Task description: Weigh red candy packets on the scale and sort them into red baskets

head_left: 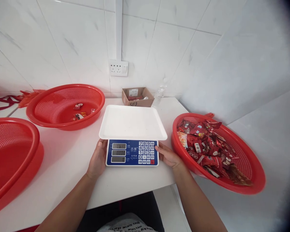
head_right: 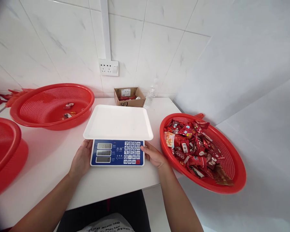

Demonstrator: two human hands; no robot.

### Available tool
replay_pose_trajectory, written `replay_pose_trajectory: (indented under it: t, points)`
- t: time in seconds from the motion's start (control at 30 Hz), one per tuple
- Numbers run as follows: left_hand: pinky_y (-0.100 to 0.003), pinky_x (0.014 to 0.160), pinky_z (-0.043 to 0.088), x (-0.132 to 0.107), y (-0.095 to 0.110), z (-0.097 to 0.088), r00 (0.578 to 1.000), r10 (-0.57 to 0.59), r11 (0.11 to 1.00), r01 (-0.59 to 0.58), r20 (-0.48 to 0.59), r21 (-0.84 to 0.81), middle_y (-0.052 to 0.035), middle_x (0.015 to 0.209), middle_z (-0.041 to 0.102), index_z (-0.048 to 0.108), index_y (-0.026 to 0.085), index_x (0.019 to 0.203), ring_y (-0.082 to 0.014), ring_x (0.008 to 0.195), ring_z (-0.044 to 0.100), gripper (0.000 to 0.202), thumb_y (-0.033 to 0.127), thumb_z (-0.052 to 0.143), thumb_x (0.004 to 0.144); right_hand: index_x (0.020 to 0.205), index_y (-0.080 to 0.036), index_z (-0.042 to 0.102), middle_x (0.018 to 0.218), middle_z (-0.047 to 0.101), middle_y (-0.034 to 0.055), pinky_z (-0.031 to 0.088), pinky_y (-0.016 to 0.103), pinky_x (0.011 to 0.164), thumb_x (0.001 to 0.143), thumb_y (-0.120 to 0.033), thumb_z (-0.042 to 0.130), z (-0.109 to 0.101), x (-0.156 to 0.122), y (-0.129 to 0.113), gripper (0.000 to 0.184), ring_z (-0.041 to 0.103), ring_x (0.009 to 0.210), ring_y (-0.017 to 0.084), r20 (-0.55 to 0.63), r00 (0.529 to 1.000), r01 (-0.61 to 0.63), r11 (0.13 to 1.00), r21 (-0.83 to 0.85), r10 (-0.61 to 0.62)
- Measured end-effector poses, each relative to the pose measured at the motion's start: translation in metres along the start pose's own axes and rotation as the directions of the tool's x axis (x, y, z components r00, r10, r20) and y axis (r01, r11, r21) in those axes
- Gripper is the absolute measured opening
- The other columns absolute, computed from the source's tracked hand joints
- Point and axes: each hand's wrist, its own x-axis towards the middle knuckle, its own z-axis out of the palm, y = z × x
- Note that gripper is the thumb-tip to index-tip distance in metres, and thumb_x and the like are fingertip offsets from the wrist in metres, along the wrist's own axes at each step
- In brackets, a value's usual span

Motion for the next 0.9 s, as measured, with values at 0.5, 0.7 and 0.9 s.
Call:
replay_pose_trajectory:
  t: [0.5, 0.7, 0.9]
  points:
    - [-0.040, 0.094, 0.041, 0.001, -0.001, 0.000, 1.000, -0.022, 1.000, 0.022, 0.001, 0.002, -0.0017, 0.131, 0.051, 0.047, 0.027, 0.125, -0.0261, 0.118, 0.048, 0.043, 0.047, 0.040, 0.087, 0.121, -0.023, 0.052, 0.107, 0.066, 0.0084, 0.050, 0.037, 0.079, 0.078, -0.053, 0.054, 0.012, -0.005, 0.006, 0.052, 0.062, 0.098, 0.024, -0.094, 0.992, 0.075, 0.996, -0.052, -0.080]
    - [-0.039, 0.095, 0.040, 0.001, -0.002, -0.004, 1.000, -0.007, 1.000, 0.007, -0.009, 0.011, 0.0002, 0.132, 0.050, 0.046, 0.029, 0.126, -0.0247, 0.118, 0.048, 0.042, 0.046, 0.038, 0.088, 0.119, -0.025, 0.055, 0.104, 0.067, 0.0064, 0.053, 0.037, 0.070, 0.080, -0.054, 0.051, 0.016, -0.007, -0.008, 0.049, 0.064, 0.088, 0.023, -0.116, 0.990, 0.033, 0.928, -0.371, -0.081]
    - [-0.039, 0.095, 0.040, 0.001, -0.003, -0.004, 1.000, -0.013, 1.000, 0.013, -0.009, 0.012, -0.0020, 0.131, 0.051, 0.046, 0.028, 0.127, -0.0252, 0.117, 0.049, 0.043, 0.045, 0.038, 0.089, 0.104, -0.021, 0.066, 0.092, 0.070, 0.0056, 0.048, 0.040, 0.079, 0.079, -0.050, 0.054, 0.011, -0.004, -0.013, 0.040, 0.064, 0.086, 0.026, -0.127, 0.960, 0.116, 0.771, -0.626, -0.248]
